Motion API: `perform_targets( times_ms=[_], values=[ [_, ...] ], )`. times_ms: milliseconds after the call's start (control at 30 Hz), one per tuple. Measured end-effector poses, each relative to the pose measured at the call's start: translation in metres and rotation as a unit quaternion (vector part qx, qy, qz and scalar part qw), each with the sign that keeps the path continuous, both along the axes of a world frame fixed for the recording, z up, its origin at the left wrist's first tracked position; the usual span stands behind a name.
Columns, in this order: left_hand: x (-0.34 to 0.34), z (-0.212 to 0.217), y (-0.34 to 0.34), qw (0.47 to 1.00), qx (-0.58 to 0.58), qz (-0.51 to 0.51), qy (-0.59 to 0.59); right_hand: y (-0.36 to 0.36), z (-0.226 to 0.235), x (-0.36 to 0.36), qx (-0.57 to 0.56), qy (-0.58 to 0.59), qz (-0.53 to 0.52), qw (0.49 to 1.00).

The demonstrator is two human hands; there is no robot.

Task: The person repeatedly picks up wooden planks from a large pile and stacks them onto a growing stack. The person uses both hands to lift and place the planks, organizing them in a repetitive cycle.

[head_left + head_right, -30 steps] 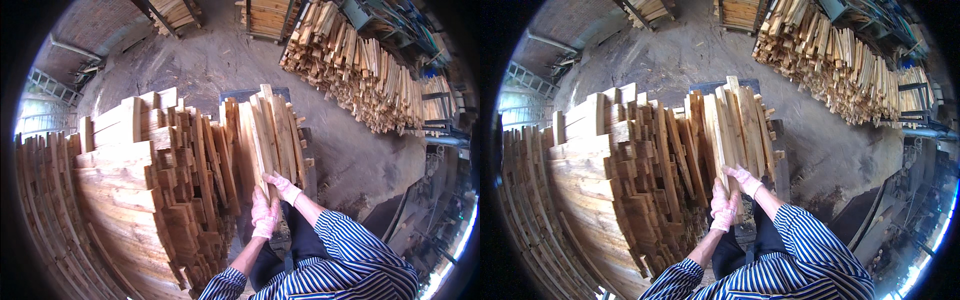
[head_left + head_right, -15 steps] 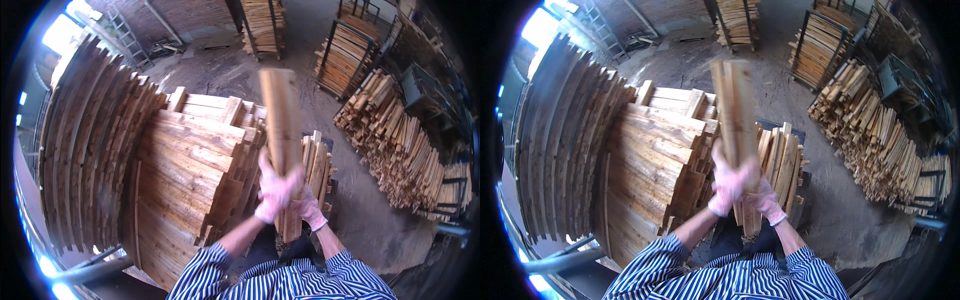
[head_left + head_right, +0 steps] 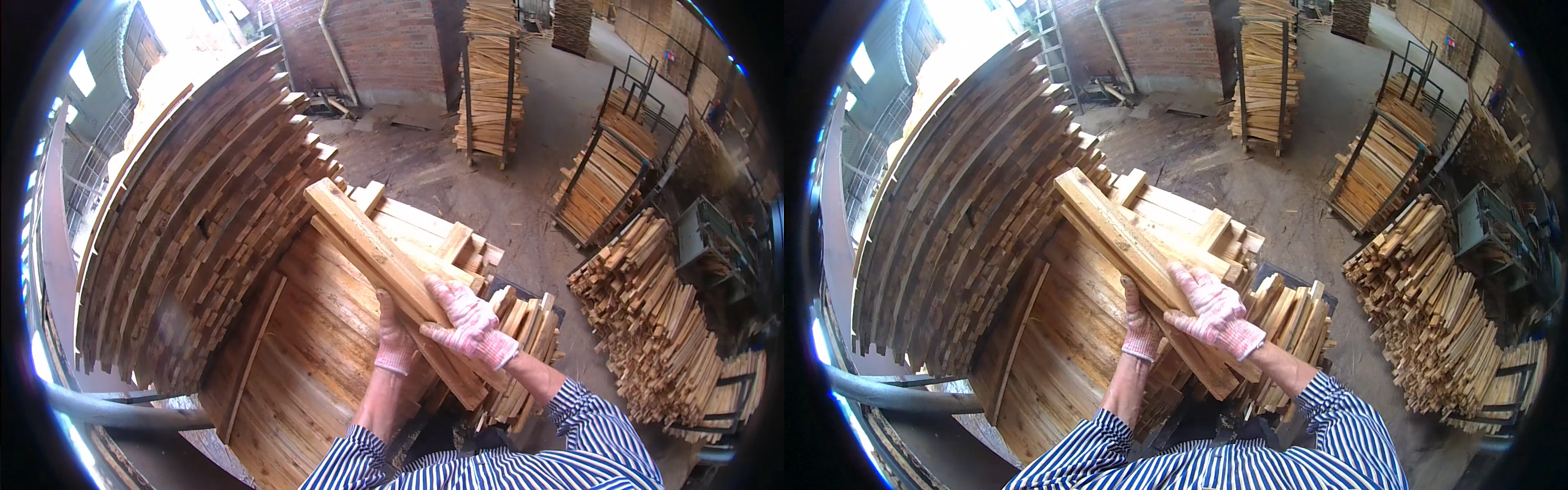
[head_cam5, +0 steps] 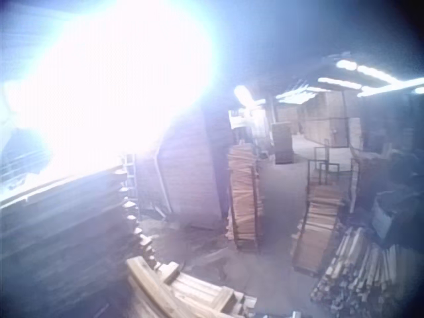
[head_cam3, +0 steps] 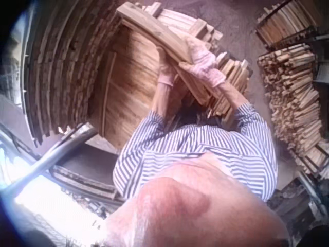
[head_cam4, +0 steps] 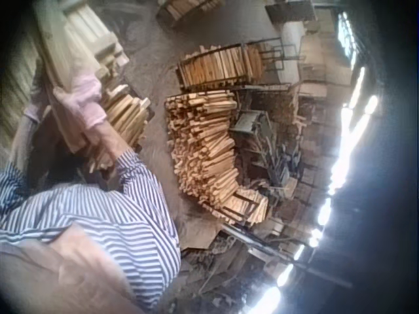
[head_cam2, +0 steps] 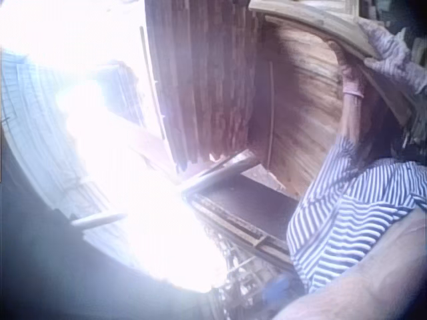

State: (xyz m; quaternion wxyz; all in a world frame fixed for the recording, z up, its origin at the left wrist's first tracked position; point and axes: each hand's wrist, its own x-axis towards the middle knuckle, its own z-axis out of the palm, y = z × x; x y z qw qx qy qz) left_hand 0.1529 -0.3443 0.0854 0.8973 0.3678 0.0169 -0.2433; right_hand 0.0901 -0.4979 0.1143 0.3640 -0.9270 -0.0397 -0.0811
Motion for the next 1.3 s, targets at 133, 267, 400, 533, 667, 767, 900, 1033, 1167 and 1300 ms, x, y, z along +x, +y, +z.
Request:
perform_targets(
  times_ms=[133, 267, 400, 533, 667, 767, 900, 1033, 1167, 1300],
  values=[
    [0.036, -0.067, 0.061, 0.999, -0.001, 0.036, 0.035, 0.022, -0.005, 0.050, 0.130, 0.128, 0.060, 0.981],
    [0.062, -0.072, 0.076, 0.996, -0.023, 0.054, 0.060, 0.000, -0.067, 0.140, 0.214, 0.050, 0.095, 0.971],
    [0.070, -0.084, 0.107, 0.997, -0.014, 0.048, 0.059, -0.015, -0.110, 0.235, -0.122, 0.064, 0.073, 0.988],
    [0.084, -0.101, 0.125, 0.981, 0.179, 0.070, -0.018, 0.023, -0.120, 0.245, -0.108, 0.147, 0.128, 0.975],
    [0.094, -0.060, 0.095, 0.986, -0.027, 0.098, 0.132, 0.036, -0.109, 0.211, -0.134, 0.010, 0.093, 0.987],
    [0.101, -0.053, 0.076, 0.975, 0.081, 0.199, 0.052, 0.081, -0.033, 0.146, 0.134, 0.280, 0.170, 0.935],
    [0.119, -0.099, 0.055, 0.877, 0.457, 0.124, 0.077, 0.068, 0.010, 0.147, 0.116, 0.300, 0.116, 0.940],
    [0.137, -0.094, 0.053, 0.639, 0.733, -0.038, -0.232, 0.021, -0.003, 0.183, 0.144, 0.298, 0.038, 0.943],
    [0.139, -0.112, 0.074, 0.356, 0.852, -0.067, -0.379, -0.039, -0.037, 0.261, -0.015, 0.226, 0.052, 0.973],
    [0.140, -0.103, 0.056, 0.372, 0.844, -0.076, -0.380, -0.022, -0.145, 0.294, -0.123, -0.006, 0.014, 0.992]
  ],
)
